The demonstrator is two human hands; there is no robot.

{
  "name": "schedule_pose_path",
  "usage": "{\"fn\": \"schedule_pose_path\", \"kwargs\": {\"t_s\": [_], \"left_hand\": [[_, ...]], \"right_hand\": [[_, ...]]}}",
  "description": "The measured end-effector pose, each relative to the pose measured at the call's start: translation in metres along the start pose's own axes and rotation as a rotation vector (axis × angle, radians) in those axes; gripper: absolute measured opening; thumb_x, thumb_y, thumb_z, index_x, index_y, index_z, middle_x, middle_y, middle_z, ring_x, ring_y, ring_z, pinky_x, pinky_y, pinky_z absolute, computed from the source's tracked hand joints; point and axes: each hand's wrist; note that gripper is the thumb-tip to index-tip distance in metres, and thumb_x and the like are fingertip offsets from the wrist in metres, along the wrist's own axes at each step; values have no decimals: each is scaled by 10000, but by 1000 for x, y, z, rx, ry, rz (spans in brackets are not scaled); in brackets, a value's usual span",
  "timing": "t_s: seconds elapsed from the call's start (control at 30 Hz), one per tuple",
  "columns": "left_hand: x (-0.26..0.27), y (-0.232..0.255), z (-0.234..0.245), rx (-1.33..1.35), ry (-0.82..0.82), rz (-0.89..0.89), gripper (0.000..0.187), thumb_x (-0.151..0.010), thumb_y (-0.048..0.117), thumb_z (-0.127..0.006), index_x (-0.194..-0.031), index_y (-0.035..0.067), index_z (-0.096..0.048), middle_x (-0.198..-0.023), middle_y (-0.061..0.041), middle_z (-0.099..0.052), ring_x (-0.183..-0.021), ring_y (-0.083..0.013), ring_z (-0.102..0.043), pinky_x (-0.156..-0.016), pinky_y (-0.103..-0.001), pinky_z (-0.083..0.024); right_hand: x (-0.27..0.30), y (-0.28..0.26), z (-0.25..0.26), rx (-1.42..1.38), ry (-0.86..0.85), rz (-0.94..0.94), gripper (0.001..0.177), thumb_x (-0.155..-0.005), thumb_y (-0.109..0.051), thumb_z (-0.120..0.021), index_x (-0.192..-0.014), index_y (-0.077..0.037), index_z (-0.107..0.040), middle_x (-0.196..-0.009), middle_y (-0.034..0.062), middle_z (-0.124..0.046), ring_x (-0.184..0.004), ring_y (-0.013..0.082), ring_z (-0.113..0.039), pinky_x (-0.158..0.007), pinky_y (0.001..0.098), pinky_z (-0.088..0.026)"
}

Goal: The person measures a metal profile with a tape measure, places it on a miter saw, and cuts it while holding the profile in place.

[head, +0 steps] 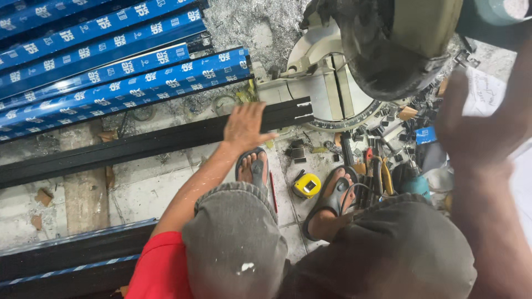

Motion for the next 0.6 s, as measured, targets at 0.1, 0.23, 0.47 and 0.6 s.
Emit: {"fn": "schedule_pose_path", "kwargs": {"t_s": [0.1,0.23,0.47,0.6], "left_hand": [[-15,16,-9,-17,63,-70,1050,-899,855,-557,-1544,43,-389,-1535,-207,-505,-1375,-374,-514,-1169,-572,-367],[-11,17,-8,-44,204,-118,967,-905,806,-597,-1509,64,-463,-1371,-131,-593,-1228,-325,-582,-1019,-501,-439],[-10,18,-2,-6,208,-134,911,-907,745,-634,-1512,92,-443,-1328,-130,-578,-1236,-314,-591,-1018,-514,-460],[-10,21,4,23,232,-137,921,-896,760,-634,-1503,90,-457,-1323,-130,-582,-1232,-311,-587,-1019,-510,-453]], "right_hand": [[26,-22,-20,118,53,28,527,-1061,65,-836,-1494,181,-560,-1405,386,-410,-1150,648,-601,-977,673,-594],[120,-40,-116,-343,-80,110,246,-805,-44,-747,-1049,-26,-732,-1085,230,-686,-1015,447,-669,-867,553,-577],[180,-71,-201,-262,-1107,213,948,-764,-266,-843,-1580,-130,-382,-1430,219,-511,-1294,352,-516,-1037,463,-442],[167,-62,-196,-389,-1061,178,765,-796,-140,-734,-1516,-102,-477,-1185,175,-574,-1064,356,-582,-931,456,-470]]}}
Point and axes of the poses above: each hand's wrist, its own x-axis away from the middle knuckle, its own z-axis out of the back of the hand, y = z × x
